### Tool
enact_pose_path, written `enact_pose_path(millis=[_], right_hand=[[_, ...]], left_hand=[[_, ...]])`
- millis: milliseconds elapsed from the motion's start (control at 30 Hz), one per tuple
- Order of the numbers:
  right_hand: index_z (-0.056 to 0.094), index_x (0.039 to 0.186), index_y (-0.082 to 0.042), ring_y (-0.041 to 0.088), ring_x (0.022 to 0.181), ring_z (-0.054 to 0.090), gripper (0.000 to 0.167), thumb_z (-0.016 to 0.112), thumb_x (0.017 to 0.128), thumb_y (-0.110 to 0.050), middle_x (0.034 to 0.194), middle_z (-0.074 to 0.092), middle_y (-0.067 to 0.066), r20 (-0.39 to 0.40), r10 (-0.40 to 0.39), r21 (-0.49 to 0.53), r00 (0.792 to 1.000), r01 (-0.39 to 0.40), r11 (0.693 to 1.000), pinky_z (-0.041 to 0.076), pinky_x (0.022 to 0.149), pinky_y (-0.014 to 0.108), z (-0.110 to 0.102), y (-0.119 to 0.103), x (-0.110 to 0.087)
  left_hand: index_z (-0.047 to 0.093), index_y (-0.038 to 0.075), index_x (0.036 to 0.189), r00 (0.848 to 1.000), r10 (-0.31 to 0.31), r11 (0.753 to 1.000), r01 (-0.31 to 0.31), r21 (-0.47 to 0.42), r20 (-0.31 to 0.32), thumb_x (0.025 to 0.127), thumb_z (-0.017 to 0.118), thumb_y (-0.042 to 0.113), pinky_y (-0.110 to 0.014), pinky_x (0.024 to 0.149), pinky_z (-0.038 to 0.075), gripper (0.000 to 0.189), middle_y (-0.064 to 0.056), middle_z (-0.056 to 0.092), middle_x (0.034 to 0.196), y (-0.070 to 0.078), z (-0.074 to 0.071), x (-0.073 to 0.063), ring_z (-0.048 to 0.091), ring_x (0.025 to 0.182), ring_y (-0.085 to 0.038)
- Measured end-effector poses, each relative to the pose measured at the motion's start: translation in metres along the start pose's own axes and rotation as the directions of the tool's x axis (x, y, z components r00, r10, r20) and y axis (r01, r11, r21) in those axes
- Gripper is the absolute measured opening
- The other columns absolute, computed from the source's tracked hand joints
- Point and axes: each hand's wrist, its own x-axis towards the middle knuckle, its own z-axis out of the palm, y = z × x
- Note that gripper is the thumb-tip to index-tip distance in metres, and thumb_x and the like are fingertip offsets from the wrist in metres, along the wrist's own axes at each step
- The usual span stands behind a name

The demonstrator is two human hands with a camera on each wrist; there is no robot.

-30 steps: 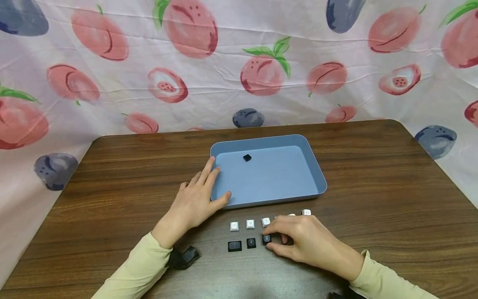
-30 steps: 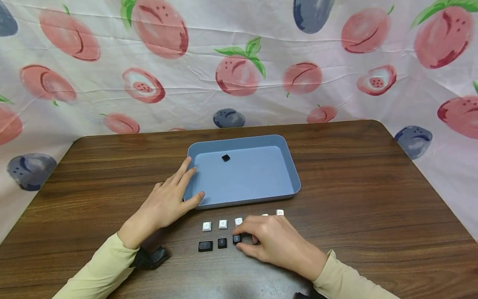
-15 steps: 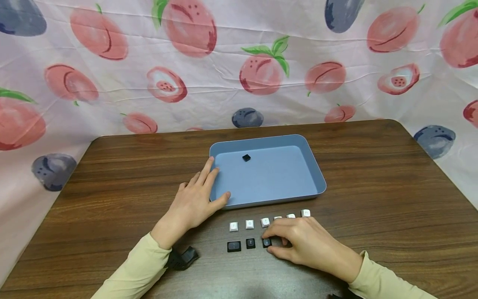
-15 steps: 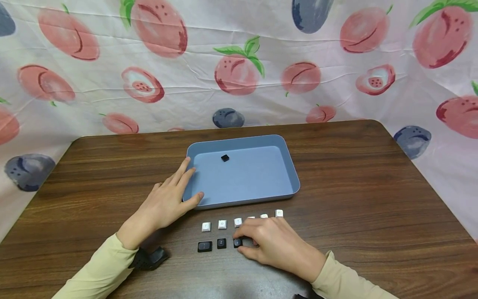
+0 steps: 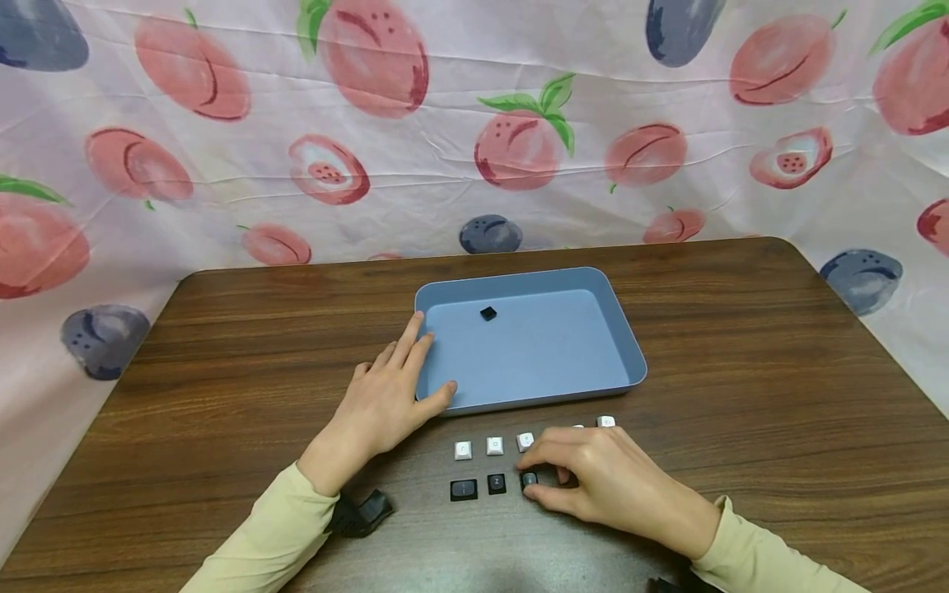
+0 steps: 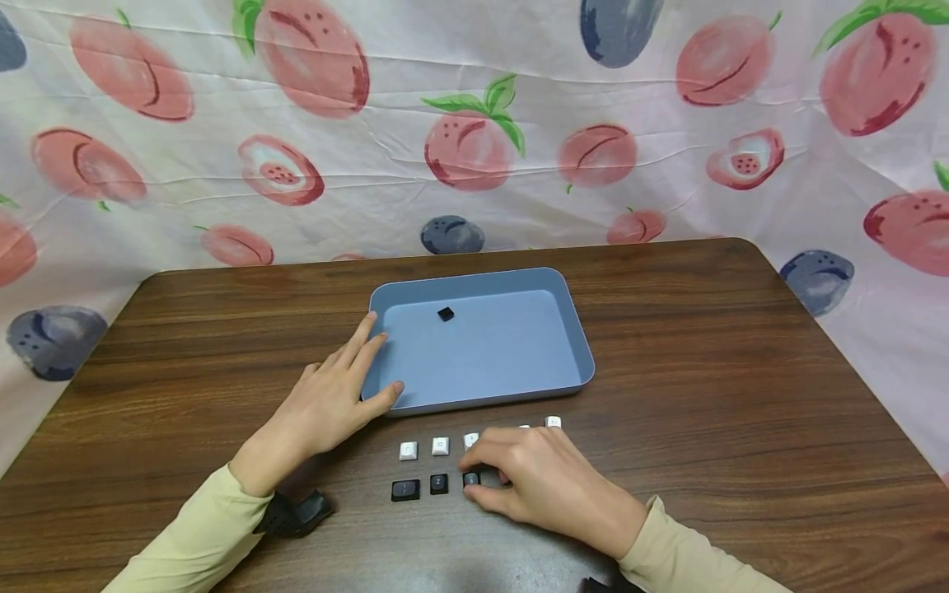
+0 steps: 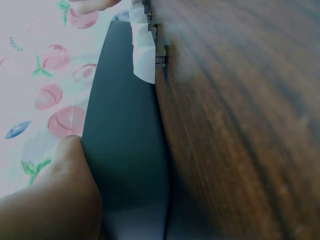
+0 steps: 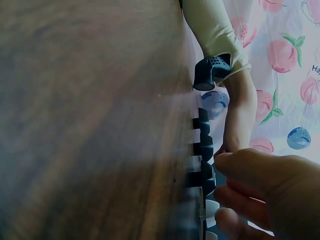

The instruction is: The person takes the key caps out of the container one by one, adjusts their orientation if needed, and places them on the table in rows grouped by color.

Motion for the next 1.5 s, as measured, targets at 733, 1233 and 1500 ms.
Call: enact_pose_path(millis=[733, 1233, 1500], right_hand=[[0.078, 0.102, -0.015, 0.001, 0.063, 0.053, 0.017, 0.082, 0.085, -0.016, 0.082, 0.068, -0.010, -0.098, 0.047, 0.050, 0.994, -0.042, 0.998, 0.035, 0.052, 0.010, -0.020, 0.023, 0.040], [0.078, 0.113, -0.012, 0.005, 0.073, 0.061, 0.024, 0.077, 0.092, -0.023, 0.100, 0.077, -0.001, 0.033, 0.281, 0.073, 0.959, -0.282, 0.957, 0.043, 0.055, 0.023, -0.014, 0.058, 0.081], [0.077, 0.117, -0.012, 0.008, 0.078, 0.064, 0.029, 0.077, 0.092, -0.025, 0.108, 0.078, 0.001, 0.086, 0.380, 0.064, 0.921, -0.386, 0.920, 0.048, 0.063, 0.028, -0.013, 0.070, 0.098]], left_hand=[[0.033, 0.010, 0.160, 1.000, 0.003, 1.000, -0.003, -0.002, -0.010, 0.099, 0.052, 0.059, -0.066, 0.100, 0.038, 0.081, -0.003, 0.005, 0.173, 0.000, 0.004, -0.001, 0.040, 0.146, -0.042], [0.033, 0.010, 0.160, 1.000, -0.001, 1.000, 0.001, 0.014, -0.001, 0.098, 0.052, 0.061, -0.066, 0.101, 0.038, 0.082, -0.003, 0.004, 0.173, -0.002, 0.003, 0.000, 0.039, 0.146, -0.042], [0.031, 0.010, 0.160, 1.000, 0.000, 1.000, 0.000, 0.021, 0.013, 0.098, 0.051, 0.062, -0.067, 0.102, 0.038, 0.084, -0.002, 0.002, 0.173, -0.003, 0.001, 0.001, 0.039, 0.146, -0.042]])
